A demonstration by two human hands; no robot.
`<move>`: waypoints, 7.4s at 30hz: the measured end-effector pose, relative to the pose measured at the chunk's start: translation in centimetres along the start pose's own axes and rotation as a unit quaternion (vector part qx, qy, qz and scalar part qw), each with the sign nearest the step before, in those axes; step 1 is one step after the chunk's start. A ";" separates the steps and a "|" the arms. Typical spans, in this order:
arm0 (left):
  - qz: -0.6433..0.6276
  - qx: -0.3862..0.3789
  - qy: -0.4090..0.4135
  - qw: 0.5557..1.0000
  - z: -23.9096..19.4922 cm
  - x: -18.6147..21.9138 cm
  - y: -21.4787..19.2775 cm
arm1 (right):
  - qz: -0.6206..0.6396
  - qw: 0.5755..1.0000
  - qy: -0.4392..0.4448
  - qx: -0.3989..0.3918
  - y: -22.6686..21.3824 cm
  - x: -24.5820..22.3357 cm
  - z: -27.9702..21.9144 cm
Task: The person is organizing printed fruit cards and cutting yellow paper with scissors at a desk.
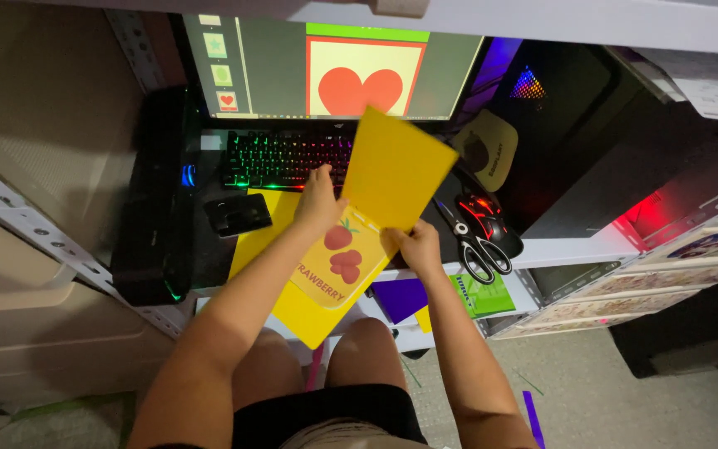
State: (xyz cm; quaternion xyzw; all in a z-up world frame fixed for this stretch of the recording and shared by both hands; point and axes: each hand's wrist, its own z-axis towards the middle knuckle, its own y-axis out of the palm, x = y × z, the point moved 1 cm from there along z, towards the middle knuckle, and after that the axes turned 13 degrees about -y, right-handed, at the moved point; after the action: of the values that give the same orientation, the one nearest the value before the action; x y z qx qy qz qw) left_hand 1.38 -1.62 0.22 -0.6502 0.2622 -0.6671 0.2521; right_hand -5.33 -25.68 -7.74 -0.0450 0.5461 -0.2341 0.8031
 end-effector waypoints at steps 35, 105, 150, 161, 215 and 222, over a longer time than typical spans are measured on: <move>0.135 0.044 0.283 0.949 0.3 -3.8 8.3 | -0.140 0.961 -0.218 -0.094 -2.1 -0.5 -2.0; 0.282 -0.260 0.115 0.916 -10.7 5.5 -3.4 | 0.437 0.872 0.218 0.011 5.7 -11.2 -15.5; 0.007 -0.185 0.212 0.959 -15.1 -0.1 -6.6 | 0.271 0.959 0.019 -0.077 -0.5 -11.4 -14.2; -0.032 -0.082 0.007 0.996 -5.2 -8.4 -8.0 | 0.312 0.928 0.178 -0.101 -0.5 -8.8 -13.7; -0.372 -0.141 0.240 0.886 -17.2 -18.3 -3.9 | 0.609 0.785 -0.008 -0.115 -3.7 -21.4 -12.3; -0.525 -0.134 -0.109 0.833 -20.1 -8.4 -7.9 | 0.531 0.845 0.024 -0.061 -5.5 -15.8 -11.5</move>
State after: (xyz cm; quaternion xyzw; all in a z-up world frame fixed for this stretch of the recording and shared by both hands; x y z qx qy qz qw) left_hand -18.46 10.33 -0.93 -0.7862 -0.0613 -0.5819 -0.1988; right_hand -22.07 -21.75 3.01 0.2087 0.5184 0.2615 0.7870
